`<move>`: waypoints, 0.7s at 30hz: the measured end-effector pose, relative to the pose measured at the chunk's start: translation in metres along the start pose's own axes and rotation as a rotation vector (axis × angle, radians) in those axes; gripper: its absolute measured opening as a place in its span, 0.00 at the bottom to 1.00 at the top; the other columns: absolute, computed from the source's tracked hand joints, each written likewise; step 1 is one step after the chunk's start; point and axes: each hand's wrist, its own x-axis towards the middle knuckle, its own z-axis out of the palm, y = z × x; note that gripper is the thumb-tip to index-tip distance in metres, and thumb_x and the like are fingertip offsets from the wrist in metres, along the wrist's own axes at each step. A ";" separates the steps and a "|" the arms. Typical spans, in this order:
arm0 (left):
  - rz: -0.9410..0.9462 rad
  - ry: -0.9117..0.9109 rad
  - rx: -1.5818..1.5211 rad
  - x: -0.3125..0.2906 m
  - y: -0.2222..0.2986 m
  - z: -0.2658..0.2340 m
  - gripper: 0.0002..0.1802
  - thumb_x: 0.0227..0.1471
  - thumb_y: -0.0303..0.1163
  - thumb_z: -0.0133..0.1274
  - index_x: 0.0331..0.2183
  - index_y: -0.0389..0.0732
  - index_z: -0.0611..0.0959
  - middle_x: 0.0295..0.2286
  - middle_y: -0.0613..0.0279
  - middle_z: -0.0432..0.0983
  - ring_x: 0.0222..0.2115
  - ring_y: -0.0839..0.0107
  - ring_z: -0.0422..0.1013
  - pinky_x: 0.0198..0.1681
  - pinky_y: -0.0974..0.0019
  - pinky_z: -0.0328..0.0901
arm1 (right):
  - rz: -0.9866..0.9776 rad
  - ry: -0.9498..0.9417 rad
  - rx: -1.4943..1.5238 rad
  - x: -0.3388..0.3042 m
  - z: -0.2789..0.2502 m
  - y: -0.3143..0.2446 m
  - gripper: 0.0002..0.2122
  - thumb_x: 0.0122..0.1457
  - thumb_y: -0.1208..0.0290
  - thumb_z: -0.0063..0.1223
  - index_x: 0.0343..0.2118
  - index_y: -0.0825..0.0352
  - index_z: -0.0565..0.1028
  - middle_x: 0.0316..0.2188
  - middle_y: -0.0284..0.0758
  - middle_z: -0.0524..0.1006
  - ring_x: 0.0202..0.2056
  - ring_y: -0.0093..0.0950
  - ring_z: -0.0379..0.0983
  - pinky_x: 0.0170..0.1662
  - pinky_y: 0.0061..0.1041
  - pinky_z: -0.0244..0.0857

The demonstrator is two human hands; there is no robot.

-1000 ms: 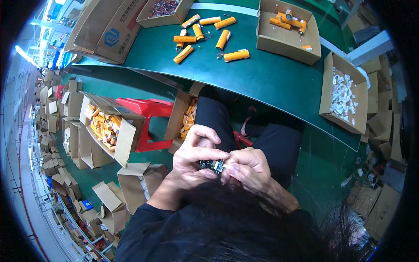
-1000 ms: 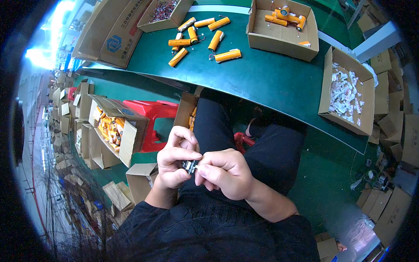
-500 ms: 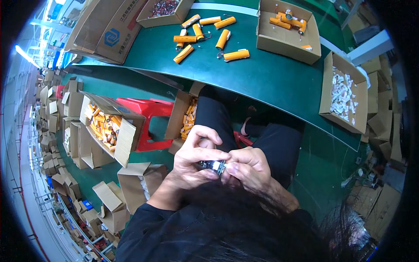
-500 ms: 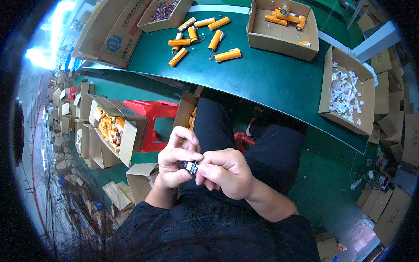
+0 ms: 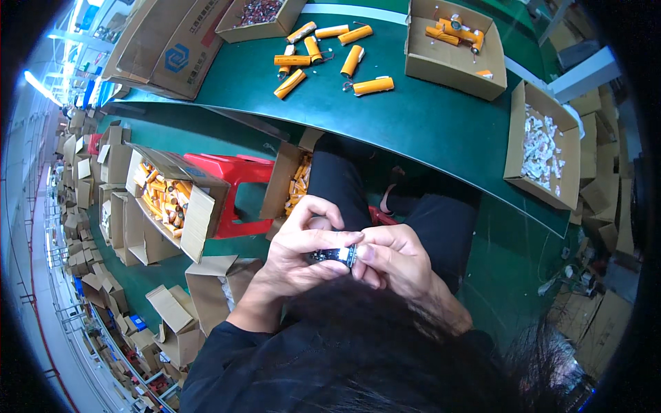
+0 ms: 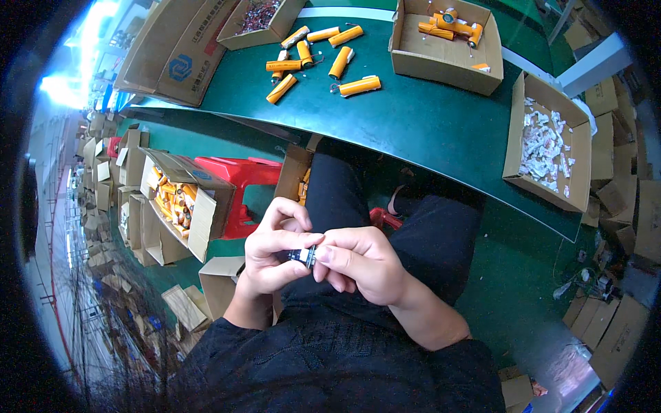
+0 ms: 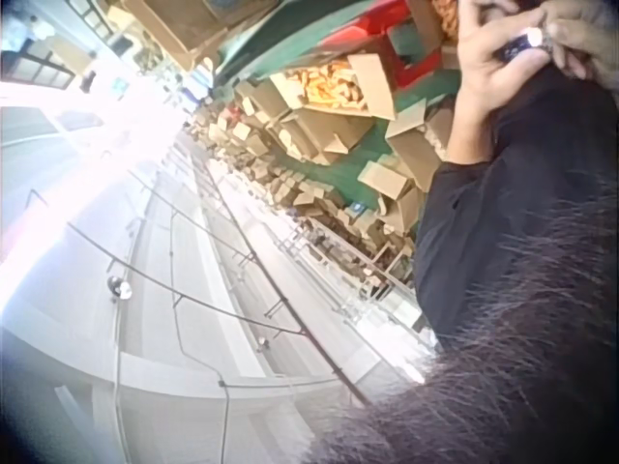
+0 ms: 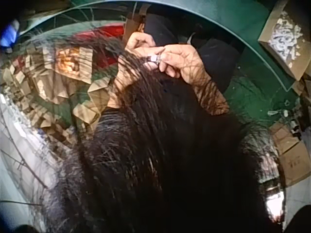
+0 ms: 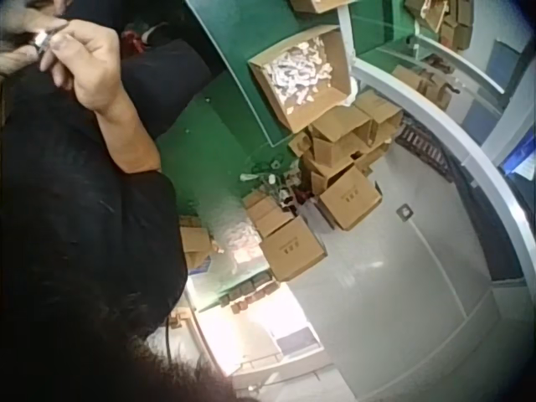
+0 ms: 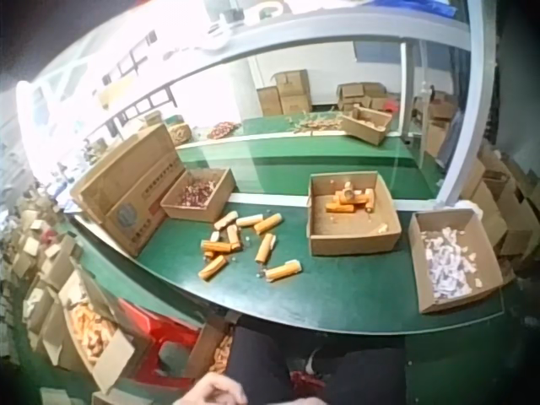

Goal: The recorder is assembling small electronic components into yellow plastic shells at a factory workbench.

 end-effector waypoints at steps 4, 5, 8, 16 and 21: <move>-0.011 0.059 0.019 -0.003 -0.006 0.000 0.21 0.49 0.40 0.64 0.42 0.36 0.88 0.41 0.54 0.65 0.35 0.68 0.62 0.39 0.70 0.58 | -0.045 0.062 -0.013 0.004 0.003 0.002 0.09 0.67 0.72 0.49 0.31 0.69 0.78 0.20 0.29 0.74 0.18 0.16 0.62 0.22 0.13 0.55; -0.010 0.091 0.013 -0.004 -0.008 0.001 0.21 0.49 0.40 0.64 0.42 0.36 0.88 0.41 0.54 0.65 0.35 0.68 0.61 0.39 0.70 0.58 | -0.077 0.104 -0.021 0.005 0.005 0.003 0.08 0.66 0.73 0.50 0.32 0.69 0.78 0.21 0.29 0.74 0.19 0.16 0.62 0.23 0.13 0.55; 0.001 0.138 0.011 -0.003 -0.009 0.004 0.21 0.50 0.41 0.64 0.42 0.36 0.87 0.40 0.55 0.65 0.36 0.68 0.61 0.40 0.69 0.57 | -0.153 0.167 -0.066 0.006 0.007 0.007 0.05 0.65 0.75 0.52 0.33 0.68 0.77 0.23 0.29 0.74 0.20 0.16 0.63 0.24 0.14 0.56; 0.033 0.162 0.030 0.001 -0.008 0.005 0.21 0.49 0.41 0.64 0.42 0.37 0.88 0.39 0.56 0.65 0.36 0.68 0.60 0.42 0.68 0.56 | -0.448 0.240 -0.417 0.009 0.002 0.014 0.02 0.59 0.80 0.58 0.33 0.68 0.77 0.27 0.30 0.74 0.24 0.19 0.63 0.29 0.17 0.56; 0.001 0.127 -0.020 0.001 -0.007 0.007 0.21 0.49 0.40 0.64 0.42 0.36 0.88 0.39 0.56 0.64 0.36 0.69 0.60 0.41 0.69 0.55 | -0.564 0.211 -0.447 0.011 -0.001 0.013 0.02 0.57 0.81 0.57 0.33 0.68 0.78 0.27 0.31 0.74 0.24 0.19 0.62 0.29 0.18 0.56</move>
